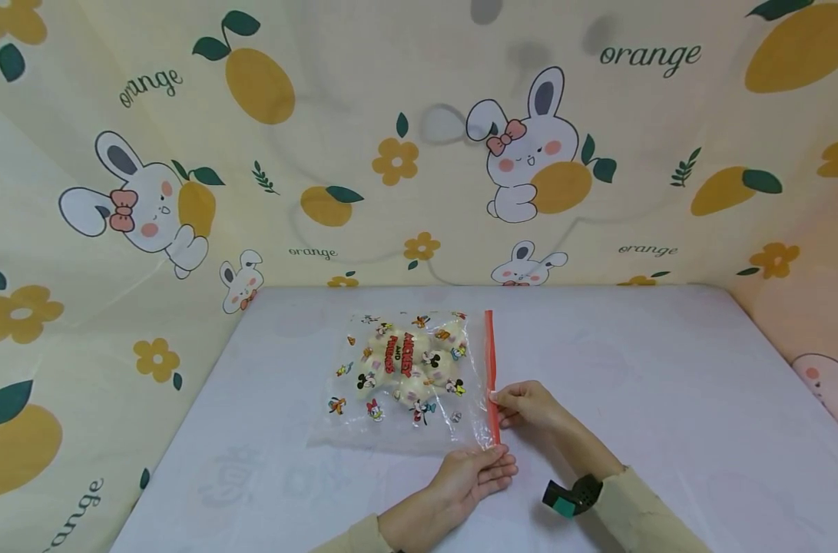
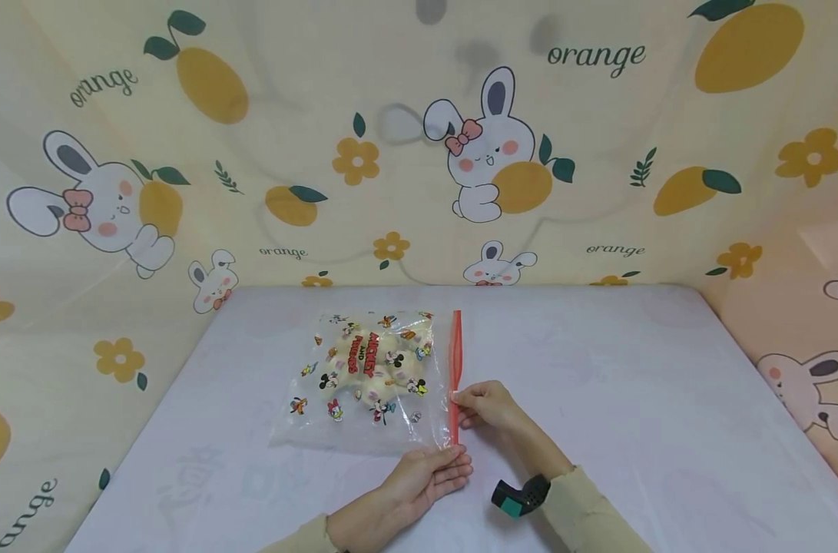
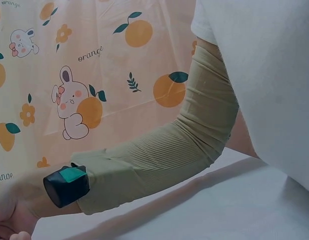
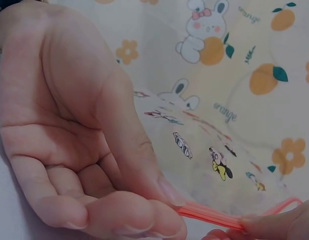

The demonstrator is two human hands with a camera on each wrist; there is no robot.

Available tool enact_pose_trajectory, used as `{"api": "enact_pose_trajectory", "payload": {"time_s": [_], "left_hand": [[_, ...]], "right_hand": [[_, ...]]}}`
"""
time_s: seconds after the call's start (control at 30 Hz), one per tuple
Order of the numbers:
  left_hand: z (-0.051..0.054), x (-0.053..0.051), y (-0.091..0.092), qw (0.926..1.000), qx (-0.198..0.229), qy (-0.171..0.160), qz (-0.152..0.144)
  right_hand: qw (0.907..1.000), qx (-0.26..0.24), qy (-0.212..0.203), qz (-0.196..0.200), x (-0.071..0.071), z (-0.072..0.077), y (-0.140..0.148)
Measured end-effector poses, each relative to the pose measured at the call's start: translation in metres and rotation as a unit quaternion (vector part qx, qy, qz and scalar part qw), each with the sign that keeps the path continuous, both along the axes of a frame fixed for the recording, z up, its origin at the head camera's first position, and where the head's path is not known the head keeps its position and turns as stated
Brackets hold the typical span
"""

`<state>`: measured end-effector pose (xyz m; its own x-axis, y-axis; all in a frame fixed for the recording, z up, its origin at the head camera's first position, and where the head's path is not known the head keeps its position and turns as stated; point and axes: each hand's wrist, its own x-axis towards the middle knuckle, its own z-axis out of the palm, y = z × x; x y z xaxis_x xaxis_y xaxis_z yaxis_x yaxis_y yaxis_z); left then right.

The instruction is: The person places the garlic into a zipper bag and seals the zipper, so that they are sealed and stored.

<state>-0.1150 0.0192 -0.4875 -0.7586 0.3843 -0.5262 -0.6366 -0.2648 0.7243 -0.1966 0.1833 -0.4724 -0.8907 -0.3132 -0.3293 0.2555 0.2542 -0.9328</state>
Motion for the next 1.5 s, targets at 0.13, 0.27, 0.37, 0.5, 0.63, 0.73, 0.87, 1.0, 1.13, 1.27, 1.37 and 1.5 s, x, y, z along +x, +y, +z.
{"api": "enact_pose_trajectory", "payload": {"time_s": [0.13, 0.27, 0.37, 0.5, 0.63, 0.73, 0.87, 1.0, 1.13, 1.27, 1.37, 1.5], "left_hand": [[0.000, 0.000, 0.000, 1.0000, -0.001, -0.001, 0.000], [-0.001, 0.000, 0.001, 1.0000, 0.000, -0.001, 0.001], [0.000, 0.000, 0.001, 1.0000, 0.002, 0.001, 0.002], [-0.001, 0.000, 0.001, 1.0000, 0.002, 0.003, 0.002], [-0.001, -0.001, 0.001, 1.0000, 0.002, 0.005, 0.000], [-0.001, -0.001, 0.000, 1.0000, 0.005, 0.006, -0.002], [-0.001, 0.000, 0.000, 0.9999, 0.007, 0.007, -0.004], [-0.001, 0.000, 0.000, 1.0000, 0.005, 0.005, -0.006], [-0.001, 0.000, 0.001, 1.0000, 0.003, 0.006, -0.004], [-0.002, 0.001, 0.002, 0.9999, 0.004, 0.016, -0.001], [-0.003, 0.001, 0.001, 0.9997, 0.006, 0.024, 0.001], [-0.004, 0.001, 0.001, 0.9996, 0.006, 0.026, 0.001]], "right_hand": [[1.0000, 0.002, 0.000, -0.004, -0.003, -0.001, 0.000], [0.9999, 0.010, -0.004, -0.014, -0.005, -0.002, 0.001], [0.9998, 0.009, -0.004, -0.015, -0.007, -0.001, 0.000], [0.9998, 0.015, 0.000, -0.017, -0.008, 0.001, -0.001], [0.9995, 0.019, -0.001, -0.024, -0.009, 0.001, -0.001], [0.9995, 0.013, -0.004, -0.029, -0.010, 0.000, -0.002], [0.9994, 0.012, -0.004, -0.034, -0.011, 0.000, -0.003], [0.9989, 0.013, -0.010, -0.043, -0.013, -0.001, -0.003], [0.9985, 0.013, -0.013, -0.051, -0.017, -0.001, -0.004], [0.9984, 0.019, -0.009, -0.053, -0.020, -0.002, -0.003], [0.9983, 0.022, -0.010, -0.053, -0.021, -0.002, -0.003], [0.9983, 0.019, -0.010, -0.054, -0.022, -0.002, -0.003]]}}
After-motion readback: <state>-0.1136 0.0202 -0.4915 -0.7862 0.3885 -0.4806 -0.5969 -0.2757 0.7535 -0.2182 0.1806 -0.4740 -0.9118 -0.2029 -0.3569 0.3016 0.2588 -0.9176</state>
